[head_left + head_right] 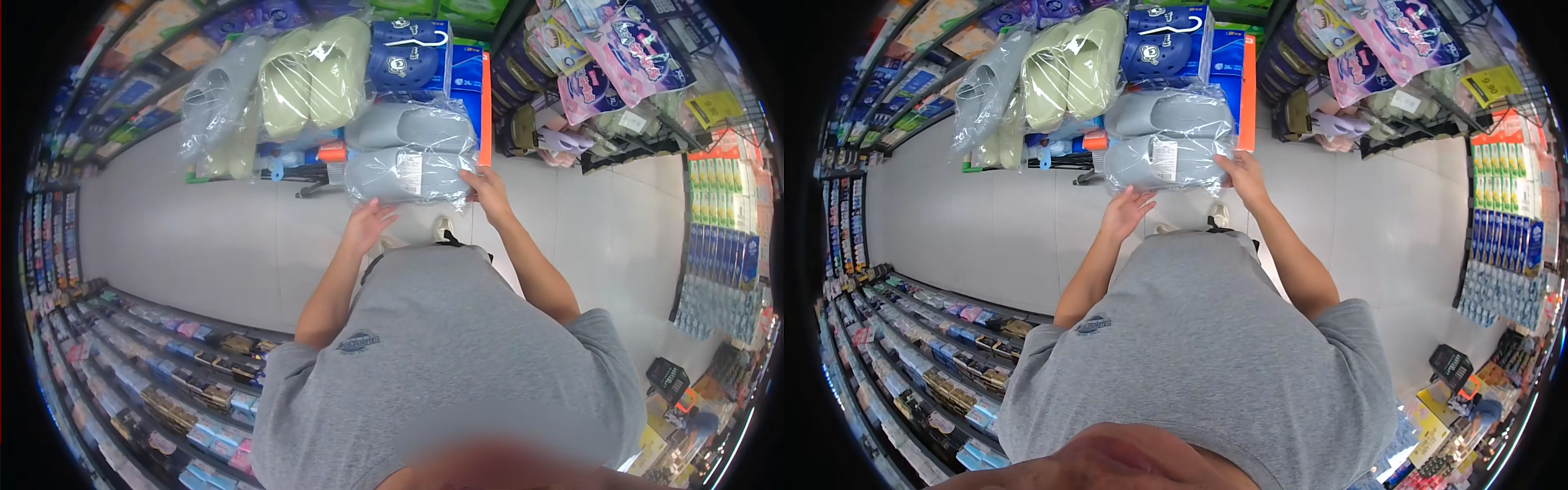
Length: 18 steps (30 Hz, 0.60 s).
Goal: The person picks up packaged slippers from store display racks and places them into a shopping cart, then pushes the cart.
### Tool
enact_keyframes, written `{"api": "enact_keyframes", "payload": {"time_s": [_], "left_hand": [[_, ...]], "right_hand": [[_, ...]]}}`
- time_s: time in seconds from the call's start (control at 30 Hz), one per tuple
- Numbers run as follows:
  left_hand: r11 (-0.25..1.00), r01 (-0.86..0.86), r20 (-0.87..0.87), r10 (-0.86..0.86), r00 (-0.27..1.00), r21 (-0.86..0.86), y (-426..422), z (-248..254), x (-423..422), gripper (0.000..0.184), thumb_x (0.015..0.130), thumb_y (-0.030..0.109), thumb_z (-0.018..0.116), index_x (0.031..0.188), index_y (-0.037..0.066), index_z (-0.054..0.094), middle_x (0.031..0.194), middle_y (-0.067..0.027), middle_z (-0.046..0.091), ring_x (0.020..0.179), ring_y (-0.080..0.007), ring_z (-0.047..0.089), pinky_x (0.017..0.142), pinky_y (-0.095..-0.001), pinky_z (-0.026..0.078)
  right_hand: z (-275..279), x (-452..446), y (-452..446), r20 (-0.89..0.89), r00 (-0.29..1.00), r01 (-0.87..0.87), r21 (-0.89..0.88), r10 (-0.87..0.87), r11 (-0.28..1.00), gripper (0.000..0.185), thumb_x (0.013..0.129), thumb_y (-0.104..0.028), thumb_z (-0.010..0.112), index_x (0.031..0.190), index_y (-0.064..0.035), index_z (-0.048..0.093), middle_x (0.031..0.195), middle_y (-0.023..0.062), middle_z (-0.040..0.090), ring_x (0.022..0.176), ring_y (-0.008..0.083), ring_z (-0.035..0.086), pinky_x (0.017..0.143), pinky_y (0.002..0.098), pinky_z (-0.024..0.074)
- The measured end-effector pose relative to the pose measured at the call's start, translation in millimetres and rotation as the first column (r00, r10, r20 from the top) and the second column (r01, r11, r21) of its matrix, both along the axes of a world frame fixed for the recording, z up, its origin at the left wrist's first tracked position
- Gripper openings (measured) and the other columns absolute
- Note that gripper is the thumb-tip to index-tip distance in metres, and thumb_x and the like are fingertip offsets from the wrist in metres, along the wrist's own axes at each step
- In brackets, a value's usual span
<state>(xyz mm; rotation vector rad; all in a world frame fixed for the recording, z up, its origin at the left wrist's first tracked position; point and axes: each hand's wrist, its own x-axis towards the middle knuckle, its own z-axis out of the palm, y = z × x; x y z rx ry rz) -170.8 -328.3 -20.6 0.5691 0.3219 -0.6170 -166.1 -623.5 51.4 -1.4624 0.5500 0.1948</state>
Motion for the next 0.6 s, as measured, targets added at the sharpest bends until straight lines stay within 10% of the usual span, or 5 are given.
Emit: {"api": "enact_keyframes", "payload": {"time_s": [0.6], "left_hand": [[1.000,-0.001,-0.022,0.001,1.000,0.004,-9.6,4.9,-28.2,0.036,0.080,-0.001,0.061,0.114,0.007,0.055,0.113,-0.0118,0.060,0.111,-0.0293,0.055,0.098,-0.0481,0.043]], "right_hand": [[-0.3,-12.7,-31.4,0.152,0.974,-0.175,0.043,0.167,0.984,0.037,0.084,-0.014,0.070,0.115,-0.0011,0.056,0.087,0.0039,0.064,0.078,0.0100,0.058,0.070,0.0233,0.0454]]}}
